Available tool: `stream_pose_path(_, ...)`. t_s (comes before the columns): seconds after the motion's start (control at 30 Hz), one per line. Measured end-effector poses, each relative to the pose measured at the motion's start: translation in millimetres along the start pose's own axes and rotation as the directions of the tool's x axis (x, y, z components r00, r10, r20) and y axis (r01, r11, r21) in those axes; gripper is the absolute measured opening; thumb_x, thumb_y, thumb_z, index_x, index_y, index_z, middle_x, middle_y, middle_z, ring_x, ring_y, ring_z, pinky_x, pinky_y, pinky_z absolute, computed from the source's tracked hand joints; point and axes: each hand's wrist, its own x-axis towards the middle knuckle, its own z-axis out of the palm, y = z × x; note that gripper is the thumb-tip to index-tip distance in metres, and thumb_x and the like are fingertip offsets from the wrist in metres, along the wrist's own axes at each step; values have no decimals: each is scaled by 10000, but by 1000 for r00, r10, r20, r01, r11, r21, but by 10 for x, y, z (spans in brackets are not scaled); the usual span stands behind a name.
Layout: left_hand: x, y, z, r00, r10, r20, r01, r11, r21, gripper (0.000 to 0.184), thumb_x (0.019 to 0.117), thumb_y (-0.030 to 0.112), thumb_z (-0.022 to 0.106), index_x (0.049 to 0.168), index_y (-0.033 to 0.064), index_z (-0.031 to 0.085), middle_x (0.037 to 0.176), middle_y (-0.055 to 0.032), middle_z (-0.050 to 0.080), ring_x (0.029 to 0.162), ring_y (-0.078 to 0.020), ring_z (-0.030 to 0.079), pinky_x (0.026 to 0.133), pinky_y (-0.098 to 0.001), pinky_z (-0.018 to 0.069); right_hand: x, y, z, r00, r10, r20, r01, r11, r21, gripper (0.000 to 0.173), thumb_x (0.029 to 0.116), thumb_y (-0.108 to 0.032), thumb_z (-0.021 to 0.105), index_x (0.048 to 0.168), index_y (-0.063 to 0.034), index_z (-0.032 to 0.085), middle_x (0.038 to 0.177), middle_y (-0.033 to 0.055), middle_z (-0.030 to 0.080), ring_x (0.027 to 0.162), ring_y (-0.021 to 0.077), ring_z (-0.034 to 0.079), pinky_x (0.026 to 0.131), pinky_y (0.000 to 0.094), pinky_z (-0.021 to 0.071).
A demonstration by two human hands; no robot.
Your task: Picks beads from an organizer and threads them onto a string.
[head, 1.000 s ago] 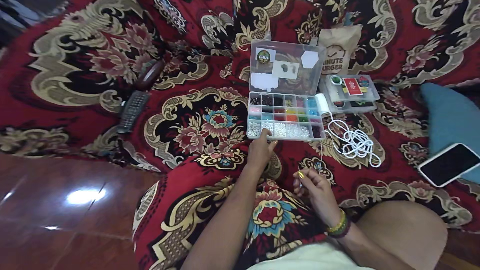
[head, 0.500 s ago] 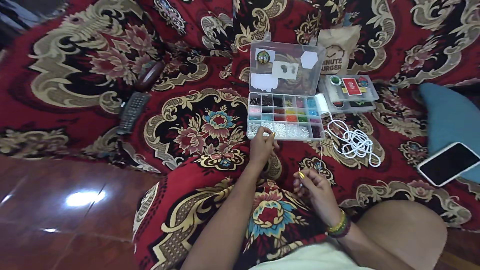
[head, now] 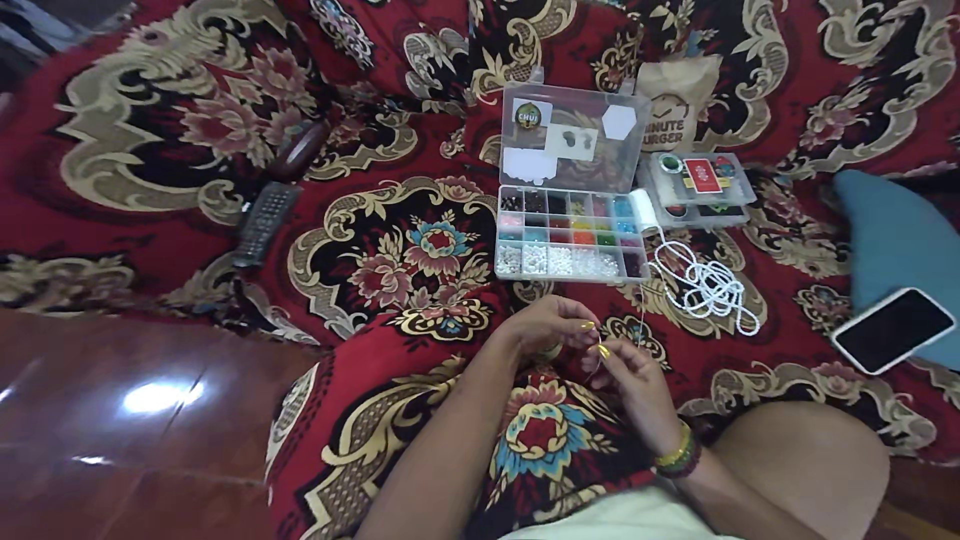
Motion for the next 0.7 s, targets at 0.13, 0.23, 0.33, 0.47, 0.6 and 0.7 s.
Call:
stream_pose_path(0.13, 7, -11, -6, 1000, -13, 26, 13, 1000, 15, 157, 995, 18, 545, 955, 94, 677, 822, 67, 726, 760, -36, 698, 782, -237, 589, -2, -5, 8, 1000, 5, 11, -6, 999, 34, 208, 1015, -35, 484, 1006, 10, 687, 915, 45, 758, 818, 121, 738, 751, 273, 628)
stream_pose_path(0.23, 11, -24, -5, 1000, -7, 30, 7, 1000, 9, 152, 988, 17, 554, 951, 93, 680, 820, 68, 723, 760, -33, 694, 781, -232, 585, -6, 2, 4, 1000, -1, 17, 0, 1000, 31, 208, 1013, -35, 482, 995, 5, 686, 932, 51, 762, 827, 126, 741, 749, 277, 630)
stream_pose_path(0.33, 3, -18, -3, 1000, -6, 28, 6, 1000, 9, 145, 987, 21, 565, 960, 91, 689, 819, 73, 724, 758, -26, 692, 778, -224, 582, -8, 2, 10, 1000, -1, 19, 1, 999, 37, 213, 1011, -29, 469, 984, 0, 678, 935, 47, 766, 821, 119, 743, 737, 274, 630)
stream_pose_path(0.47, 3, -18, -2, 999, -4, 36, 4, 1000, 0, 159, 983, 10, 564, 956, 93, 696, 820, 72, 729, 764, -28, 697, 782, -229, 587, -11, -9, 10, 1000, 0, 21, -1, 999, 41, 213, 1011, -32, 464, 975, -10, 673, 941, 43, 768, 820, 115, 743, 728, 266, 627)
stream_pose_path(0.6, 4, -20, -1, 999, -8, 38, 8, 1000, 1, 157, 982, 0, 563, 959, 88, 691, 822, 69, 724, 759, -29, 692, 782, -229, 584, -12, -5, 8, 1000, 2, 25, -3, 999, 37, 213, 1008, -32, 463, 975, -10, 672, 948, 45, 766, 825, 113, 742, 728, 266, 627)
stream_pose_path(0.7, 6, -24, -3, 999, -14, 37, 13, 1000, 11, 147, 980, -1, 567, 950, 91, 679, 818, 71, 717, 754, -27, 687, 776, -226, 582, -9, 5, 8, 1000, 1, 26, -1, 999, 35, 213, 1011, -38, 464, 978, -7, 672, 951, 46, 768, 825, 114, 743, 728, 264, 627)
